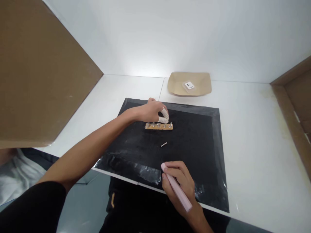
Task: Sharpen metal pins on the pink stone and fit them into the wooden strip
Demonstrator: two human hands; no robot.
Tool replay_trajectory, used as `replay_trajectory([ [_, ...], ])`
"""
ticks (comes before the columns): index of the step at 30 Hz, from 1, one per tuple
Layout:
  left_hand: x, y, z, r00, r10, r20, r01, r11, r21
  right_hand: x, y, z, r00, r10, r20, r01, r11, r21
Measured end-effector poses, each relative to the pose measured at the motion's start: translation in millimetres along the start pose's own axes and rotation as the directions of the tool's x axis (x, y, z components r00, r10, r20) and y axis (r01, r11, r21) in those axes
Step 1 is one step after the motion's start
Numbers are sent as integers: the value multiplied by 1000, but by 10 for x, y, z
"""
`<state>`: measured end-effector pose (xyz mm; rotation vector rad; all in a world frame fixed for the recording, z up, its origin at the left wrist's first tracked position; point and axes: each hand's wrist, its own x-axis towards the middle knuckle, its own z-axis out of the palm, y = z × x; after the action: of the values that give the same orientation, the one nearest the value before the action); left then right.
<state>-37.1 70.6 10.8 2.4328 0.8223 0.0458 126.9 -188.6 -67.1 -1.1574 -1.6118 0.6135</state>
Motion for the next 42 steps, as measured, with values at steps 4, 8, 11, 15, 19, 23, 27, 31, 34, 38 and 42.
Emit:
replay_trajectory([
  [4,-206,65,160,963,55,-265,-16,989,145,9,9,5,1000,-7,-7,7,1000,16],
  [8,-404,155,416,845,110,-523,56,955,292,1,16,7,1000,-27,-10,27,999,23],
  [11,-515,212,585,794,147,-590,98,927,363,-12,23,16,1000,-19,-11,19,999,27],
  [15,-566,242,710,735,175,-655,123,916,383,-18,26,16,1000,-16,-15,16,999,32],
  [19,-500,219,734,664,144,-734,182,921,345,-7,22,14,999,-23,-22,24,999,37],
  [23,-441,174,741,707,143,-692,157,923,351,2,20,21,999,-25,-30,26,999,29],
  [27,-472,149,784,749,167,-642,109,924,368,-7,20,19,999,-33,-31,34,999,27],
  [31,-524,146,826,755,190,-628,88,919,385,-24,31,17,999,-28,-18,29,999,34],
  [34,-541,145,836,754,193,-628,89,917,389,-28,39,18,1000,-23,-12,23,999,31],
  [38,-556,146,840,751,213,-625,73,913,400,-11,28,15,999,-30,-19,31,999,23],
  [42,-580,164,843,771,180,-611,85,922,378,-4,9,12,1000,-22,-22,22,1000,7],
])
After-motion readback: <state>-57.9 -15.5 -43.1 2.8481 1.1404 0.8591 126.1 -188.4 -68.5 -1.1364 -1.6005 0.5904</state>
